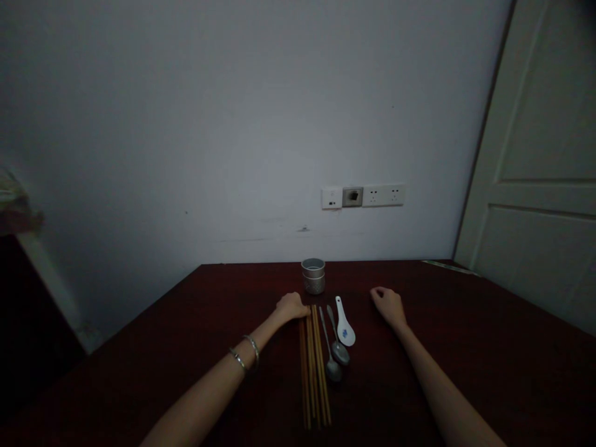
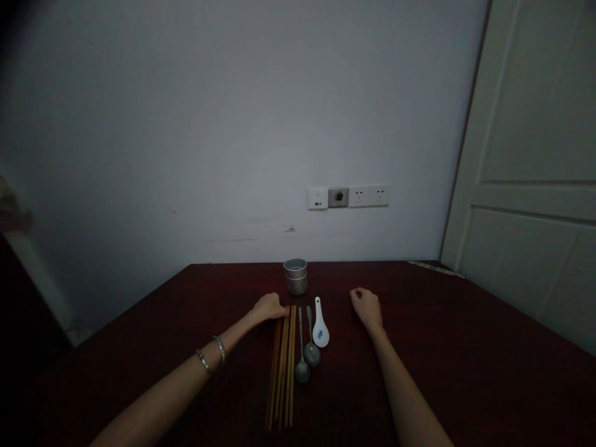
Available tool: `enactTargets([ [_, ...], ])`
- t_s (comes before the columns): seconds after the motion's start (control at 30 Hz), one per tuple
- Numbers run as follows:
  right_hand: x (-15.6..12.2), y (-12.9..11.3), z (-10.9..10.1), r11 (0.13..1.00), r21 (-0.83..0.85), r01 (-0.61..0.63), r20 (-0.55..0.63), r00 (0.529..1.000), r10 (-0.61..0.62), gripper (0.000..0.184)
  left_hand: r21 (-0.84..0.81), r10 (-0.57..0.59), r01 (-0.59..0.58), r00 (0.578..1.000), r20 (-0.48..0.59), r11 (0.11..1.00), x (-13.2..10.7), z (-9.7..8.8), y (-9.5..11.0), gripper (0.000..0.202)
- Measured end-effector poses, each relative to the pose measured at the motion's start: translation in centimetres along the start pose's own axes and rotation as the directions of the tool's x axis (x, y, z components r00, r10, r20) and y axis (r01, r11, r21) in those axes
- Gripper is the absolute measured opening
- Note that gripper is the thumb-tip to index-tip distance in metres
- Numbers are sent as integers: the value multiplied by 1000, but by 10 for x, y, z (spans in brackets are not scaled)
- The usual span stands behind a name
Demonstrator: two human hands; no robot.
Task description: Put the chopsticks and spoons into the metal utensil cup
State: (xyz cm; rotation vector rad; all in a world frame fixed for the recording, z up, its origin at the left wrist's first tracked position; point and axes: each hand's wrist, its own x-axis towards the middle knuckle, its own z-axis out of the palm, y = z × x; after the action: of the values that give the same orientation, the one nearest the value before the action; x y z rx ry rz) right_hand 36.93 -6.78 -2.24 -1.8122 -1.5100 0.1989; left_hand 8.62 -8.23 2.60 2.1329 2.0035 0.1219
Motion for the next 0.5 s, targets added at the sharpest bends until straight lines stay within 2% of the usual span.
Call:
enactTargets([
  [0.17,2,-1,-2,999,48,-10,8,1000,9,34,-23,-4,3,998,-58,1000,-1,6,-3,48],
  [0.27,6,-12,-7,995,103,-2,-41,999,6,34,-41,4,-8,996,-90,999,-1,0,-4,45],
  [0.37,12,-39,-15,973,230,16,-89,996,4,31,-81,1,-12,991,-136,997,-1,-19,-2,38],
  [0.43,13,-67,-22,914,405,-4,-56,998,29,26,-129,9,-33,983,-181,991,-2,-38,3,34],
  [0.5,8,-98,-29,765,634,-110,112,992,49,21,-173,32,-75,971,-237,982,-3,-60,8,33],
])
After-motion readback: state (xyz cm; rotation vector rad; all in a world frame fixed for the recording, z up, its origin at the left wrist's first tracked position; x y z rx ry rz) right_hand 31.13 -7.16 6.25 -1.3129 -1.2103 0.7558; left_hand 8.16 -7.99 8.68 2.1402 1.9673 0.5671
